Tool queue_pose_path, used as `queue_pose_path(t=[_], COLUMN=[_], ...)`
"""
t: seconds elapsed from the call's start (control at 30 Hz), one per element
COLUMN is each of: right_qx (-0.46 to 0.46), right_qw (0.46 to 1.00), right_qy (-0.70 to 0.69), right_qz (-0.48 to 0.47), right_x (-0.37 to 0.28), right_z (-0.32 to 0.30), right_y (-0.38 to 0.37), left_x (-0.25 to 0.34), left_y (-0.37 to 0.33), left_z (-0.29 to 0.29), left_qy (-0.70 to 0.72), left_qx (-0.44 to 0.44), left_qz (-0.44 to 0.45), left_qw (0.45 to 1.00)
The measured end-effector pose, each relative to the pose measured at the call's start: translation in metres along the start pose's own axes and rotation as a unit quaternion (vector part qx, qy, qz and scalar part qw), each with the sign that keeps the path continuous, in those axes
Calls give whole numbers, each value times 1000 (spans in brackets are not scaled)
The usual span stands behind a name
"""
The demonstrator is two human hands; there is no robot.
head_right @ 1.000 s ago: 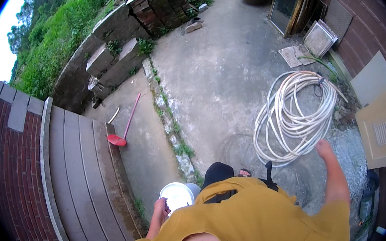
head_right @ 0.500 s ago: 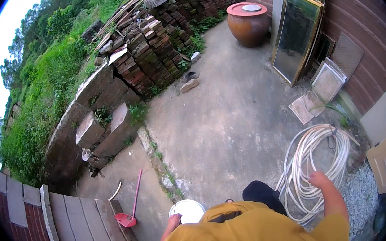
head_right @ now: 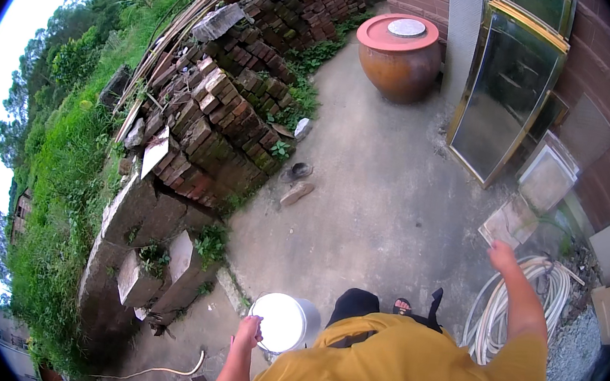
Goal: The person scrubs the exterior of a white bucket with a brush, carries it to an outdoor sink to wash a large metal bowl with soapy water, and then pours water from a bucket into the ground near a stone wall.
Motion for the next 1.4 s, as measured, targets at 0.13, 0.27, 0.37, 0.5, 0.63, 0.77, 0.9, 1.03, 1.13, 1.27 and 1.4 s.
queue_pose_path(t=[0.13, 0.27, 0.37, 0.5, 0.63, 0.77, 0.9, 1.03, 1.13, 1.27, 1.4], right_qx=[-116, -148, -209, -147, -63, -47, -158, -278, -294, -224, -246], right_qw=[980, 965, 970, 959, 915, 971, 967, 869, 794, 709, 519], right_qy=[-84, -79, -84, -222, -321, -174, -197, -388, -493, -577, -721], right_qz=[-139, -200, -92, 99, 236, 159, 45, 135, 201, 338, 387], right_x=[-220, -312, -297, -245, -193, -285, -448, -574, -621, -668, -690], right_z=[34, 71, 91, 77, 75, 75, 101, 158, 201, 241, 283], right_y=[-119, -199, -247, -312, -397, -511, -630, -738, -822, -901, -979], left_x=[154, 288, 385, 539, 688, 830, 957, 1092, 1181, 1283, 1376], left_y=[-67, -121, -161, -199, -229, -256, -279, -286, -296, -313, -324], left_z=[49, 80, 112, 149, 186, 224, 265, 313, 351, 395, 456], left_qy=[-72, -118, -157, -215, -252, -258, -274, -307, -323, -402, -424], left_qx=[-49, -68, -97, -119, -124, -113, -126, -154, -216, -256, -301], left_qz=[34, 47, 77, 131, 157, 178, 231, 285, 316, 353, 395], left_qw=[996, 990, 980, 960, 947, 943, 925, 895, 866, 805, 758])
Point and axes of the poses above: each hand's wrist, its own y-axis away from the middle knuckle, its own z-axis out of the palm, x = y × z, the point moved 9 cm from there along -y, towards the middle knuckle, and after that the axes turned 10 degrees about -y, right-handed, at the moved point
